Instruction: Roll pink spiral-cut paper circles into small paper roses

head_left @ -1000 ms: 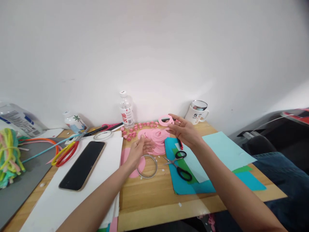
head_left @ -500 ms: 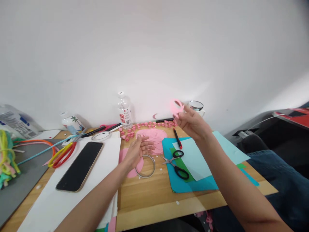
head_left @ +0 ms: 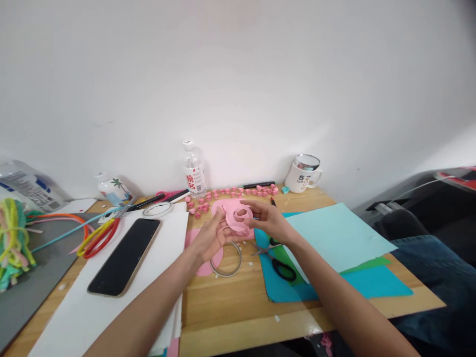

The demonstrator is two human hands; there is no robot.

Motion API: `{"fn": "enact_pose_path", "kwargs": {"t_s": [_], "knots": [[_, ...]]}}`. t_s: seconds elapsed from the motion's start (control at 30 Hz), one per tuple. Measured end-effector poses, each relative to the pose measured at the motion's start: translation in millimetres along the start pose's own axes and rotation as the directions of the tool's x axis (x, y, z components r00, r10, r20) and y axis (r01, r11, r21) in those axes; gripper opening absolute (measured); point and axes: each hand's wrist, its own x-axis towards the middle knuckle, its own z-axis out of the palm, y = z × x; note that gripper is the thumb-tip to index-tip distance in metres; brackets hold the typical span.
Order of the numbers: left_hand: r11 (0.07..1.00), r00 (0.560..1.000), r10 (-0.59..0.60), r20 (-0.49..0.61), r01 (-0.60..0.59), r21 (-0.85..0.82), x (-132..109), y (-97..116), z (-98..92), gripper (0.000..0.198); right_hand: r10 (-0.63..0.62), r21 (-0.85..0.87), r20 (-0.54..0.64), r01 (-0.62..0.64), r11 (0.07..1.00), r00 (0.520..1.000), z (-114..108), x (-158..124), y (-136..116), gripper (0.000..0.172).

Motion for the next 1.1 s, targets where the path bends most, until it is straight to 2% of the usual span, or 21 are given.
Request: {"fn": "enact_pose_path", "kwargs": {"t_s": [0.1, 0.23, 0.3, 0.4, 0.47, 0.57, 0.67, 0.73, 0.8, 0.9, 1.0, 1.1], "knots": [[0.998, 1.000, 0.013, -0.011, -0.012, 0.055, 0.0, -2.0, -1.1, 0.024, -0.032, -0.040, -0.017, 0.031, 0.999, 0.999, 1.5, -0.6, 4.6, 0.050], [0.995, 0.988, 0.083, -0.130, -0.076, 0.063, 3.0, -2.3, -3.8, 0.018, -0.055, -0.057, -0.136, 0.048, 0.997, 0.989, 3.2, -0.4, 14.0, 0.041], [0.992, 0.978, 0.122, -0.172, -0.115, 0.048, 4.6, -1.4, -4.7, 0.017, 0.022, 0.039, -0.146, -0.017, 0.999, 0.989, 5.1, -0.6, 19.0, 0.046], [0.989, 0.976, 0.143, -0.162, -0.137, 0.048, 5.8, -0.9, -4.8, 0.019, 0.181, 0.295, -0.028, -0.165, 0.941, 0.983, 9.0, -1.9, 25.2, 0.053], [0.986, 0.974, 0.157, -0.165, -0.144, 0.086, 5.8, -2.0, -4.0, 0.020, 0.216, 0.384, 0.007, -0.202, 0.901, 0.976, 10.8, -2.7, 27.4, 0.055], [0.967, 0.951, 0.214, -0.225, -0.173, 0.190, 5.3, -4.9, -3.1, 0.020, 0.222, 0.369, -0.071, -0.181, 0.912, 0.972, 10.1, -3.1, 27.1, 0.048], [0.948, 0.939, 0.245, -0.240, -0.180, 0.263, 5.1, -7.1, -3.8, 0.020, 0.255, 0.409, -0.127, -0.184, 0.894, 0.958, 7.7, -2.3, 24.2, 0.041], [0.944, 0.941, 0.246, -0.230, -0.180, 0.276, 5.0, -7.6, -4.8, 0.021, 0.312, 0.492, -0.103, -0.224, 0.841, 0.944, 7.3, -1.8, 22.0, 0.042], [0.938, 0.944, 0.252, -0.211, -0.184, 0.294, 4.9, -7.8, -5.8, 0.021, 0.366, 0.543, -0.026, -0.295, 0.786, 0.930, 8.9, -1.9, 20.5, 0.040], [0.907, 0.938, 0.293, -0.186, -0.210, 0.365, 4.4, -8.2, -6.8, 0.022, 0.369, 0.526, 0.095, -0.361, 0.770, 0.925, 14.1, -3.1, 21.1, 0.034], [0.872, 0.937, 0.310, -0.162, -0.212, 0.440, 3.9, -8.5, -6.9, 0.024, 0.317, 0.483, 0.091, -0.320, 0.815, 0.944, 18.6, -3.8, 25.6, 0.032], [0.847, 0.930, 0.326, -0.171, -0.207, 0.489, 3.9, -8.5, -6.9, 0.026, 0.224, 0.405, -0.086, -0.172, 0.898, 0.971, 18.4, -2.6, 29.1, 0.037]]}}
